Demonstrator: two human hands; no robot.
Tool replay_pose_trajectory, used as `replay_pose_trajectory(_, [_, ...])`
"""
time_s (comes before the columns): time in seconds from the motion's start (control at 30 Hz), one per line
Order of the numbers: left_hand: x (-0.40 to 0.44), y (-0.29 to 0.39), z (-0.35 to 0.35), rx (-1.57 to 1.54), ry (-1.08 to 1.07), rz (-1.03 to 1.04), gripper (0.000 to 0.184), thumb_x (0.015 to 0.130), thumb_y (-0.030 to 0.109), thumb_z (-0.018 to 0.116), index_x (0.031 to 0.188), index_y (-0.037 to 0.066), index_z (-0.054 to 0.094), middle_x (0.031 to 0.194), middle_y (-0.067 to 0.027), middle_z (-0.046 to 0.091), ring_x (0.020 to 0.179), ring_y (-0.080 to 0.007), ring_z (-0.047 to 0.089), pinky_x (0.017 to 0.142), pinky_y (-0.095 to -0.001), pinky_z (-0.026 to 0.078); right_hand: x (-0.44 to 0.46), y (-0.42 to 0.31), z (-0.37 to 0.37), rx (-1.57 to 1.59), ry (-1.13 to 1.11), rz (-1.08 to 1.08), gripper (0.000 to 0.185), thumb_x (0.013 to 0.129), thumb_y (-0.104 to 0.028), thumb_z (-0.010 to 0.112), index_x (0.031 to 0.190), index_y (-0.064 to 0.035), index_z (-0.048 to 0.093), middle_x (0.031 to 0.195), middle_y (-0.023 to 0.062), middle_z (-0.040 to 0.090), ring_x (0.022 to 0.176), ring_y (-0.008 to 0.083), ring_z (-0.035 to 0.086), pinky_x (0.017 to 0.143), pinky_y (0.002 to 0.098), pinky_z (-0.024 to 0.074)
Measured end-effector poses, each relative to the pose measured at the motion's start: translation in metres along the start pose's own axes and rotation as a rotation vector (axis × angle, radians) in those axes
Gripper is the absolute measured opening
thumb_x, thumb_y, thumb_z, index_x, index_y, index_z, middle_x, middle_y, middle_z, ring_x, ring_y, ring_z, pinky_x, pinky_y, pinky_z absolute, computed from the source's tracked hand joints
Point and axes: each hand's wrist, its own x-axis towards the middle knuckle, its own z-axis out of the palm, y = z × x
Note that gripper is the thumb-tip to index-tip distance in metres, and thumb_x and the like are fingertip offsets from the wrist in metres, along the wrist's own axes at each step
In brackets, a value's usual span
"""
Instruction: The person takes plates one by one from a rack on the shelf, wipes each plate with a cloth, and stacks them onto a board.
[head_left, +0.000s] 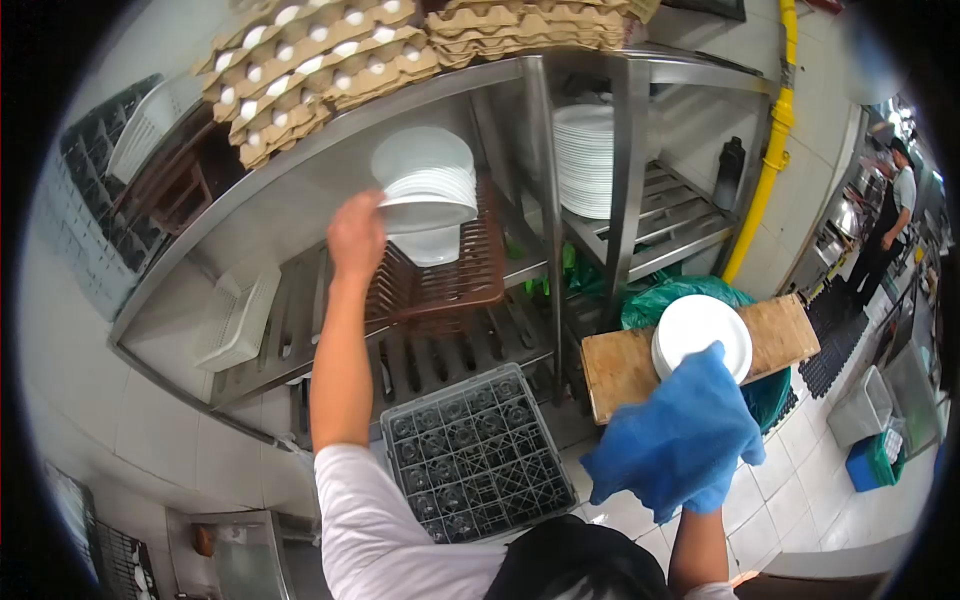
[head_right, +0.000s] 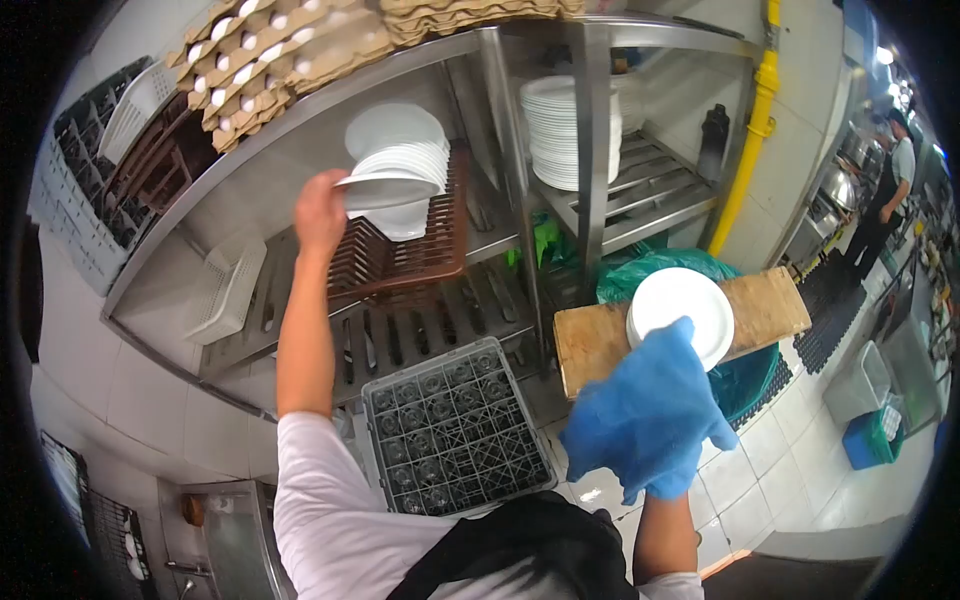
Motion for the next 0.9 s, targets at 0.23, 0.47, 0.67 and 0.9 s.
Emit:
replay_pose_trajectory(0.23, [-0.016, 0.158, -0.103, -0.735, -0.05, -0.73, 0.021, 0.09, 0.002, 0.072, 0.099, 0.001, 0.052, 0.091, -0.0028, 0.06, 0.086, -0.0112, 0.057, 0.08, -0.025, 0.048, 0.01, -0.044, 0.063, 0.307, -0.039, -0.302, 0.053, 0.091, -0.012, 0.057, 0.141, -0.0018, 0.044, 0.124, 0.0154, 0.055, 0.123, 0.0276, 0.051, 0.113, 0.0418, 0.0378])
replay_pose_trajectory(0.47, [-0.101, 0.259, -0.095, -1.622, -0.333, -1.225, 0.031, 0.095, 0.016, 0.07, 0.116, 0.001, 0.053, 0.108, -0.0102, 0.066, 0.097, -0.0181, 0.062, 0.085, -0.0322, 0.05, -0.049, -0.034, 0.086, 0.845, -0.144, -0.258, 0.035, 0.075, -0.014, 0.073, 0.107, -0.0066, 0.062, 0.091, 0.007, 0.059, 0.091, 0.0217, 0.059, 0.081, 0.0339, 0.047])
replay_pose_trajectory(0.67, [-0.327, 0.324, -0.036, -1.01, -1.164, -0.776, 0.046, 0.101, 0.032, 0.058, 0.133, 0.0, 0.053, 0.136, -0.0174, 0.056, 0.122, -0.0293, 0.057, 0.103, -0.0391, 0.045, -0.075, 0.065, 0.038, 1.112, 0.145, -0.023, 0.022, 0.072, -0.016, 0.075, 0.088, -0.0067, 0.062, 0.083, 0.0054, 0.053, 0.085, 0.026, 0.057, 0.084, 0.0348, 0.0445])
replay_pose_trajectory(0.9, [-0.201, 0.3, -0.042, -0.245, -0.037, -0.649, 0.044, 0.101, 0.028, 0.052, 0.139, 0.006, 0.056, 0.14, -0.0128, 0.052, 0.122, -0.0233, 0.053, 0.104, -0.0347, 0.043, -0.139, 0.066, 0.195, 1.162, 0.613, 0.636, 0.017, 0.104, -0.021, 0.053, 0.101, -0.0071, 0.064, 0.098, 0.0007, 0.061, 0.091, 0.0076, 0.061, 0.079, 0.0203, 0.052])
